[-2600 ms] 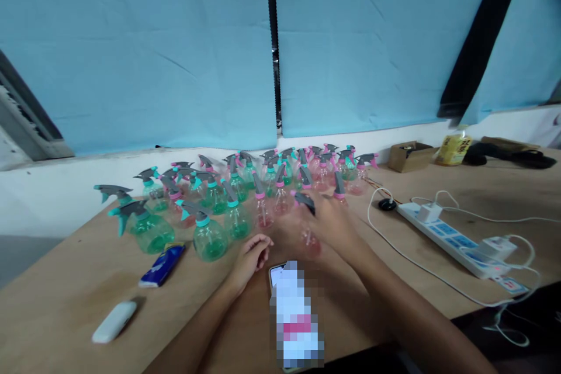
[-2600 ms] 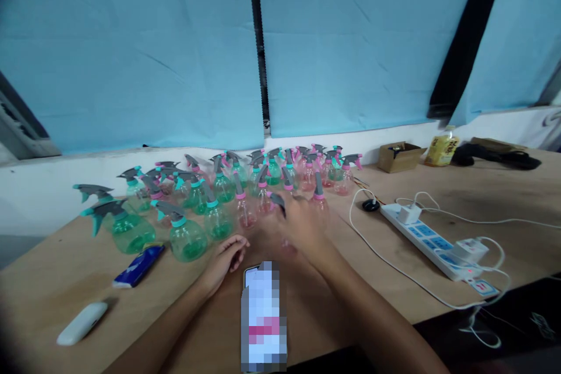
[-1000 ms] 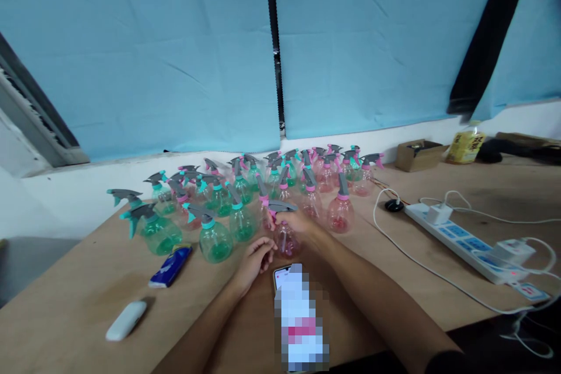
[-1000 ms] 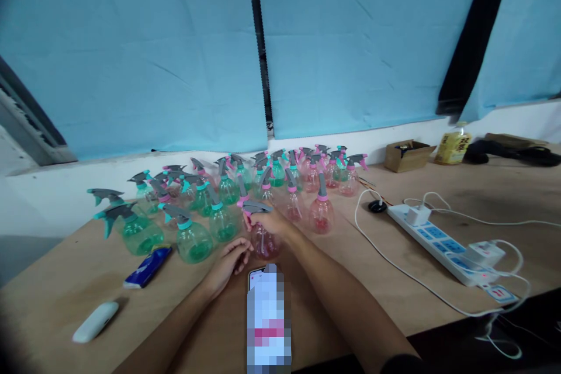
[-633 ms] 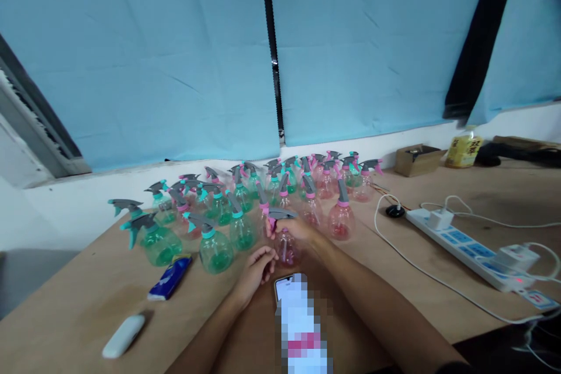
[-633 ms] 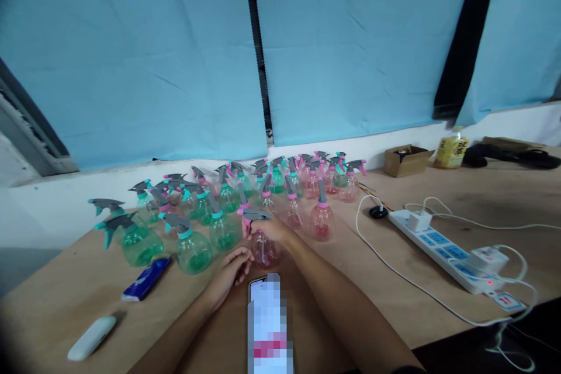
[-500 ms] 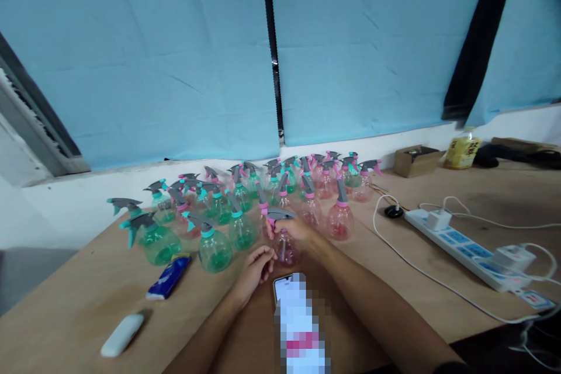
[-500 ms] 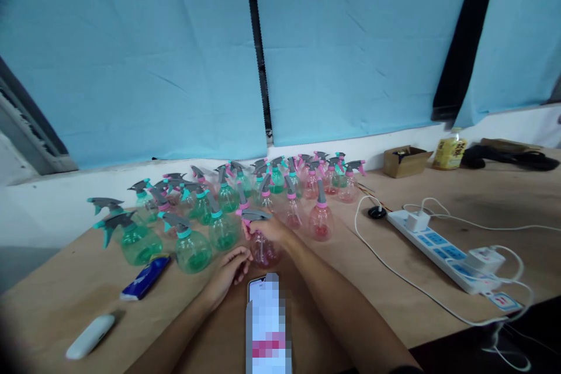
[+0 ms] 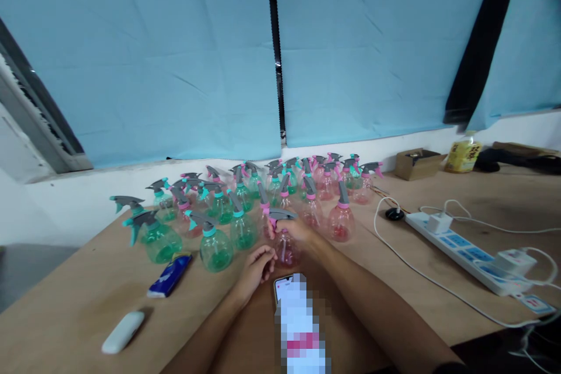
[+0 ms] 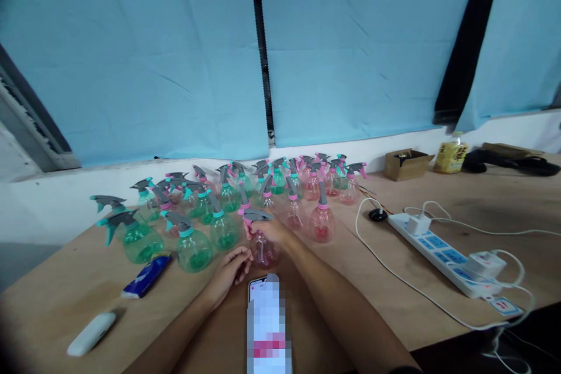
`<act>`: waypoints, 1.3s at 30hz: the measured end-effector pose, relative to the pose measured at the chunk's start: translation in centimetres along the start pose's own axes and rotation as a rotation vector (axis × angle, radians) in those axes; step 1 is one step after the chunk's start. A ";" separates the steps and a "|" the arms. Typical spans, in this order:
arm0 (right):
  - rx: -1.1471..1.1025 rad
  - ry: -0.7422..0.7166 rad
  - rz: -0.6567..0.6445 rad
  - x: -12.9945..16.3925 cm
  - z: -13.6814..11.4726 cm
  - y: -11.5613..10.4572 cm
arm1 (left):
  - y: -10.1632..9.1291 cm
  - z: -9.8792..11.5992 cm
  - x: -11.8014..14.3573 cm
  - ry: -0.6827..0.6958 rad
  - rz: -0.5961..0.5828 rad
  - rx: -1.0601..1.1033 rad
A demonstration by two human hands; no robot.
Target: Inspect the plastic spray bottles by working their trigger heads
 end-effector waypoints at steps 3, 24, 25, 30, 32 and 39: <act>-0.021 -0.009 -0.027 -0.1 -0.3 0.3 | 0.0 -0.1 0.0 -0.004 0.004 0.002; 0.309 -0.142 0.292 2.6 3.1 -1.1 | -0.3 2.1 1.5 0.260 -0.054 -0.115; 0.387 -0.168 0.298 2.8 3.2 -1.1 | 0.1 2.4 1.9 0.283 -0.082 -0.154; 0.567 -0.183 0.265 2.6 3.2 -0.4 | 1.4 2.5 3.1 0.312 -0.188 -0.207; 0.520 -0.175 0.194 2.3 2.9 0.2 | 1.7 2.1 3.2 0.286 -0.220 -0.192; 0.140 0.007 0.080 1.6 4.1 2.0 | 3.3 1.9 3.5 0.297 -0.284 -0.298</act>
Point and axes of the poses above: each hand's wrist, its own x-axis away from the middle knuckle, its own y-axis out of the palm, z = x × y, the point moved 7 cm from there along -x, towards the middle knuckle, and after that the axes turned 11 degrees about x, right-handed, at the moved point
